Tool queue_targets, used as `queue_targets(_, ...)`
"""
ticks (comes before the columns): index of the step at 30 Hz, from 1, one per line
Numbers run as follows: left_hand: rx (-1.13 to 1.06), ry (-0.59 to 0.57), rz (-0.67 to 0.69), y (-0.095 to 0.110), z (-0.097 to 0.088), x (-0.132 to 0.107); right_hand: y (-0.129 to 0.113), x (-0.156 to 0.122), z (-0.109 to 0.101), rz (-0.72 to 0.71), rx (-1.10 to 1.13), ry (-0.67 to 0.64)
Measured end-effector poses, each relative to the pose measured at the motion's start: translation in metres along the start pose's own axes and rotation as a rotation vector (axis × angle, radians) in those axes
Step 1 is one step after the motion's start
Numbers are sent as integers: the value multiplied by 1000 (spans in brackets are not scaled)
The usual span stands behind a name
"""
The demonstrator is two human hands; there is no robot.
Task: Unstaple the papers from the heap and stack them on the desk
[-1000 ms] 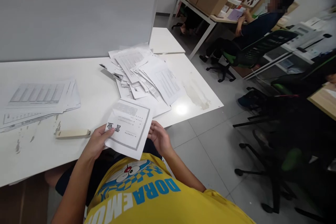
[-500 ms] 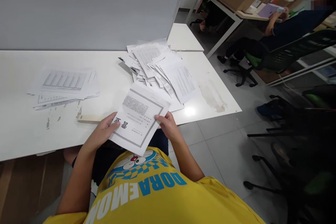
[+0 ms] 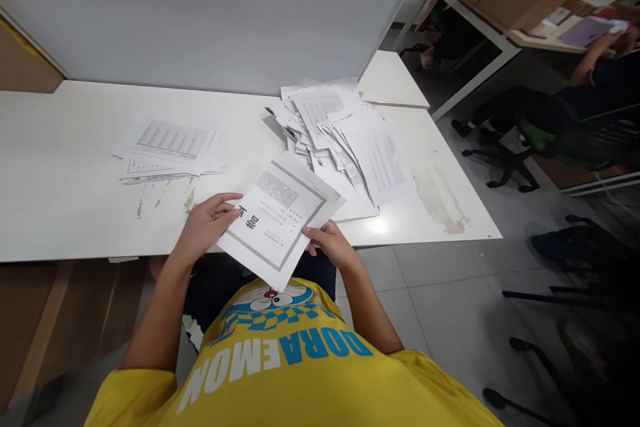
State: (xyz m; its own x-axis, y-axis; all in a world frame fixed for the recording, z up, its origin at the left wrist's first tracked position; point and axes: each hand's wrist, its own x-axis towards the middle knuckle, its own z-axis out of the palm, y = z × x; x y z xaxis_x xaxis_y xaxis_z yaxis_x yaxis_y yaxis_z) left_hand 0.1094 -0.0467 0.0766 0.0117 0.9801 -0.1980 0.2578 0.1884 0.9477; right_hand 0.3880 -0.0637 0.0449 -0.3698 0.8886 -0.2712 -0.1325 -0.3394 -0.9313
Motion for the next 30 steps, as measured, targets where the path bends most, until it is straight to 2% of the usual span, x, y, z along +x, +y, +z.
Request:
queue_targets(11,96,34,-11,-5,0,-5,4,8,10,39,108,80)
queue_targets(13,127,135,62,-9,-3,-5,5,8,11,26,116,78)
queue_targets(15,262,266,216,-16,-10,-4,6,8,10,15,135,89)
queue_targets(16,374,294,313,-21,-15,-4,6,8,9,11,143,99)
queue_targets(19,742,197,534,-39,-24,-5,5,8,3,-3,141,130)
queue_targets(22,938,123,546,-56,-28,-2,4,7,-5,-35,133,164)
queue_targets(26,976,150,506,-67,-28,9,2,7,-11,-46,166,201)
queue_targets(30,869,155,537,-63,-32,20,-1,7,-9,10,201,151)
